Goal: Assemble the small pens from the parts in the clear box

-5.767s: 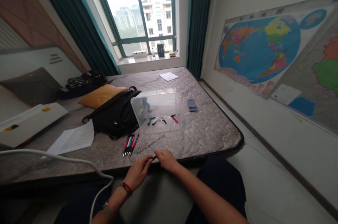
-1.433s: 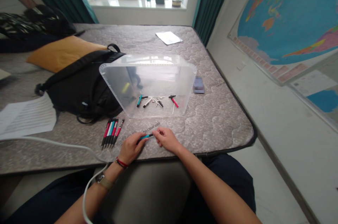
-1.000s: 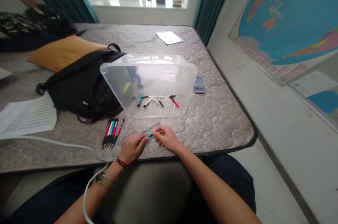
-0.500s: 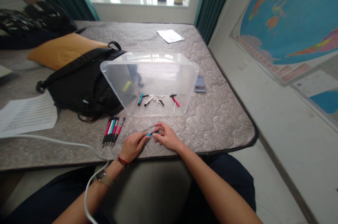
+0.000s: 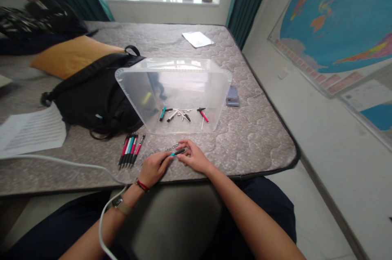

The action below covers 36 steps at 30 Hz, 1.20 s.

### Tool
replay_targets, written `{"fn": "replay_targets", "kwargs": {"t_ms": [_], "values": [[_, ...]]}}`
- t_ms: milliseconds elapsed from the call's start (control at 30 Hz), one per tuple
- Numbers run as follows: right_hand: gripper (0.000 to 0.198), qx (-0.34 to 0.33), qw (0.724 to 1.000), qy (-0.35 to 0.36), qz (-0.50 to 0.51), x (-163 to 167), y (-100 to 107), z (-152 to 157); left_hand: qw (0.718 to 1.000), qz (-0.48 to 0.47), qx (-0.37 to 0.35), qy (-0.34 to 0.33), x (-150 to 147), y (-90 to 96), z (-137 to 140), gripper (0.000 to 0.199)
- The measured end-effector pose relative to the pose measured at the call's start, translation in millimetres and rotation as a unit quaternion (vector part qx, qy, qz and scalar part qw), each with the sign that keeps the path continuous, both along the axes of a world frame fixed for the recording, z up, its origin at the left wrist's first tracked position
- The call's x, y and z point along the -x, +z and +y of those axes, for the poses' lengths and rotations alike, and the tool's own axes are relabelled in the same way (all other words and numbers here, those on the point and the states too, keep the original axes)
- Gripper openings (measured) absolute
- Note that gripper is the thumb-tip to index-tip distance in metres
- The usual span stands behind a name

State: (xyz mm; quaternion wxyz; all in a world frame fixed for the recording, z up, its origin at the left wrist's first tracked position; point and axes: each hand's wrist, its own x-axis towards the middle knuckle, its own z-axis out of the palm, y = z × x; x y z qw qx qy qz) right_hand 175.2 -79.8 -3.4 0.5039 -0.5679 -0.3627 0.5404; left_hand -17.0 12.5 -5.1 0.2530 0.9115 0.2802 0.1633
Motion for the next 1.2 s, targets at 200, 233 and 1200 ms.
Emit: {"fn": "replay_targets", "kwargs": {"t_ms": [200, 233, 1200], "values": [[0.03, 0.01, 1.0, -0.018, -0.009, 1, -6, 0, 1.0, -0.001, -0.003, 0.002, 0, -0.9, 0, 0.03], [0.033, 0.002, 0.999, -0.032, -0.003, 1, -7, 0, 1.0, -0.002, 0.001, 0.004, 0, -0.9, 0, 0.03], [0.038, 0.003, 0.995, -0.064, 0.074, -7, 9, 1, 0.985, -0.112, 0.121, 0.052, 0, 7.2, 6, 0.033]]}}
